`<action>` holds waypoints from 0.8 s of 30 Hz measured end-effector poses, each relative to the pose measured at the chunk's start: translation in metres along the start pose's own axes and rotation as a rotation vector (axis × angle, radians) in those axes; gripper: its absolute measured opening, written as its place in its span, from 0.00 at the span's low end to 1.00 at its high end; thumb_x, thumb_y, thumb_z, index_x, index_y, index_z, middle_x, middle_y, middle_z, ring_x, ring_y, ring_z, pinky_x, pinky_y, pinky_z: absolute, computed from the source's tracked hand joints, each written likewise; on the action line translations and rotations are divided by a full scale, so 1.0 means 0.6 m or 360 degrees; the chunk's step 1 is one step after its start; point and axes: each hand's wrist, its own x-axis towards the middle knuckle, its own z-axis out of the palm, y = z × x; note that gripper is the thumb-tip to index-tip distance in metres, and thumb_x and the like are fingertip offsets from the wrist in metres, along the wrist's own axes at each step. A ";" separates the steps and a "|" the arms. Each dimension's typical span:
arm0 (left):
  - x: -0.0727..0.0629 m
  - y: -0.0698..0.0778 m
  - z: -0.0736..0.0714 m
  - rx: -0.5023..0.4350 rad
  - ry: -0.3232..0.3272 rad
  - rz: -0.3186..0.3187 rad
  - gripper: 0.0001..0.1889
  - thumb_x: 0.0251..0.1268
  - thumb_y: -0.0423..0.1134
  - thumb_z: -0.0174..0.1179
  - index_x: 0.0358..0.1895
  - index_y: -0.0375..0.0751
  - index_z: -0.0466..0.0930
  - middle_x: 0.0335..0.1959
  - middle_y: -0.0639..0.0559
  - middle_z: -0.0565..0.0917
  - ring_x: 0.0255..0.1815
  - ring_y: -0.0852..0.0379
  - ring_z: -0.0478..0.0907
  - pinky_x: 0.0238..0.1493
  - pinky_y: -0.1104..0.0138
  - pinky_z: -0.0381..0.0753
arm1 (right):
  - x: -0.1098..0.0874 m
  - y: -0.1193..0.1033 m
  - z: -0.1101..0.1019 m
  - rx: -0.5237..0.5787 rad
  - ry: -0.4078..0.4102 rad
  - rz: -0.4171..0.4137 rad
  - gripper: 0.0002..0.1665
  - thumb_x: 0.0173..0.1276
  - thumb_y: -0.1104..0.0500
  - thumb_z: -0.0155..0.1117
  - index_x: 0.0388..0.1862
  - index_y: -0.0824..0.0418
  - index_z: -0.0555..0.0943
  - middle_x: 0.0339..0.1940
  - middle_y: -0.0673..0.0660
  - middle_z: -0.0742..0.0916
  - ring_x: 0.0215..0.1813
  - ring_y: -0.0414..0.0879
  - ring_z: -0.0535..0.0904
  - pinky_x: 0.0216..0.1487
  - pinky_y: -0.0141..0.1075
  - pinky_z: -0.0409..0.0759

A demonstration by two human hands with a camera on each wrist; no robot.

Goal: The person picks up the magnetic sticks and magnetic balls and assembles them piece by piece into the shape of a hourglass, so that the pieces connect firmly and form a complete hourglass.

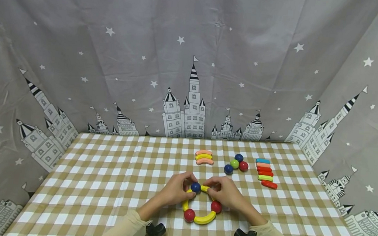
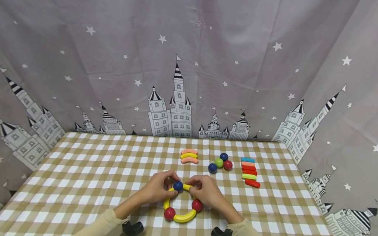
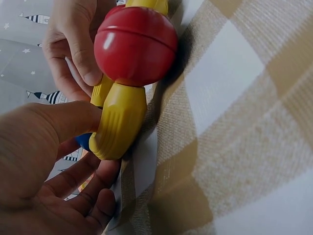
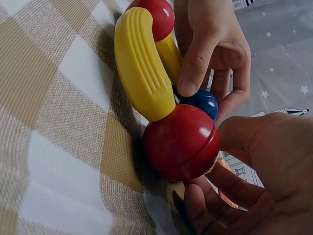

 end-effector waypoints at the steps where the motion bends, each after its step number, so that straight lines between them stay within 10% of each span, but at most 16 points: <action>1: 0.000 0.000 0.000 0.0003 0.0002 0.0001 0.16 0.57 0.31 0.75 0.48 0.42 0.82 0.37 0.54 0.82 0.33 0.55 0.75 0.31 0.70 0.73 | 0.000 0.000 0.000 0.0000 0.0000 0.0000 0.12 0.69 0.63 0.69 0.49 0.52 0.89 0.39 0.45 0.86 0.38 0.44 0.77 0.40 0.36 0.77; 16: -0.003 0.005 -0.004 0.0008 -0.0004 -0.0043 0.17 0.58 0.32 0.75 0.49 0.43 0.82 0.41 0.55 0.83 0.34 0.54 0.76 0.33 0.70 0.75 | -0.049 0.007 -0.025 0.0070 -0.0095 -0.0187 0.18 0.71 0.58 0.71 0.58 0.57 0.83 0.52 0.55 0.86 0.42 0.44 0.82 0.43 0.33 0.82; 24: 0.000 0.001 -0.002 0.0059 -0.0006 0.0003 0.17 0.59 0.36 0.75 0.51 0.43 0.82 0.42 0.56 0.85 0.35 0.55 0.77 0.35 0.69 0.75 | -0.079 0.009 -0.029 0.0035 -0.0158 -0.0159 0.19 0.65 0.53 0.77 0.53 0.55 0.82 0.40 0.49 0.85 0.34 0.40 0.80 0.35 0.31 0.80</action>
